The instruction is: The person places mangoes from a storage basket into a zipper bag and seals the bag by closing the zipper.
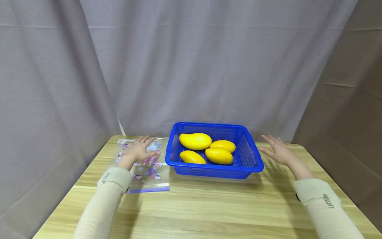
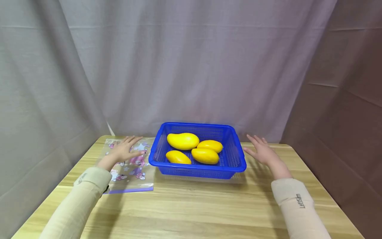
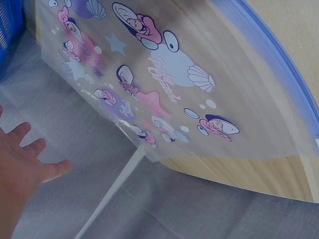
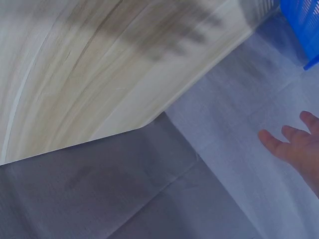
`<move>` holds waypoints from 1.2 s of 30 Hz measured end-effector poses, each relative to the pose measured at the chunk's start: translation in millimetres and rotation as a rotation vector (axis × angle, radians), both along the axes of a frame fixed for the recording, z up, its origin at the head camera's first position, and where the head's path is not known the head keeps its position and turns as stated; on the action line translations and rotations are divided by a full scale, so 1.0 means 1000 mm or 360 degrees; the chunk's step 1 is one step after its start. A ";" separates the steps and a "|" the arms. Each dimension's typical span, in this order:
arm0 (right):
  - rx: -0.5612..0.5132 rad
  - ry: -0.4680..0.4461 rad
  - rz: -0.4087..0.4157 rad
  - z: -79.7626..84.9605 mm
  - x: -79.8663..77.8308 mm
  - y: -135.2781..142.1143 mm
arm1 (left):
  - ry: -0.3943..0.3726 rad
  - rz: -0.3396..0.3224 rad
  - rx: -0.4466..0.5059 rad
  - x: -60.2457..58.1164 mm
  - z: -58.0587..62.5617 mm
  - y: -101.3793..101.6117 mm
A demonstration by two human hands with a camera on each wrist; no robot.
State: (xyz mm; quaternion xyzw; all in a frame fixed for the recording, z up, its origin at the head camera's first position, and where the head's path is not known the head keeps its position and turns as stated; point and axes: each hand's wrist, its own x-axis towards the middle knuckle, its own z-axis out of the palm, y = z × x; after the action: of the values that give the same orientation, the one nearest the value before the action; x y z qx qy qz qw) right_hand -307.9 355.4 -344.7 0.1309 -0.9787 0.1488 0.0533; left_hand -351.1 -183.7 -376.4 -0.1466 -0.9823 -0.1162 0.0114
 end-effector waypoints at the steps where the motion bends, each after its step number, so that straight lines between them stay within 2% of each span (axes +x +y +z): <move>1: -0.0005 0.0013 0.0008 0.000 0.000 -0.001 | 0.0006 -0.0002 0.0002 0.000 0.000 0.000; 9: -0.0035 0.0155 0.0056 0.006 0.004 -0.009 | 0.0078 -0.0060 -0.0007 0.001 0.000 -0.004; 19: -0.0138 0.0126 0.0081 0.005 0.008 -0.011 | 0.0169 -0.0112 0.0054 0.005 0.003 -0.006; 23: -0.0140 0.0176 0.0089 0.002 0.010 -0.012 | 0.0202 -0.0147 0.0076 0.007 0.000 -0.008; 30: -0.0105 0.0258 0.0023 0.001 0.014 -0.020 | 0.0194 -0.0169 0.0123 0.011 -0.002 -0.013; 36: -0.0165 0.0363 -0.0060 -0.003 0.015 -0.026 | 0.0222 -0.0201 0.0136 0.015 -0.005 -0.017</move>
State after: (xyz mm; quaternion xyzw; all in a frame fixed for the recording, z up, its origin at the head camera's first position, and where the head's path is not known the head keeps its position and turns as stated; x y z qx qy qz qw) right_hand -293.2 329.0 -347.7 0.1255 -0.9596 0.1823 0.1739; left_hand -335.6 -200.7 -381.9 -0.2154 -0.9621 -0.1479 0.0786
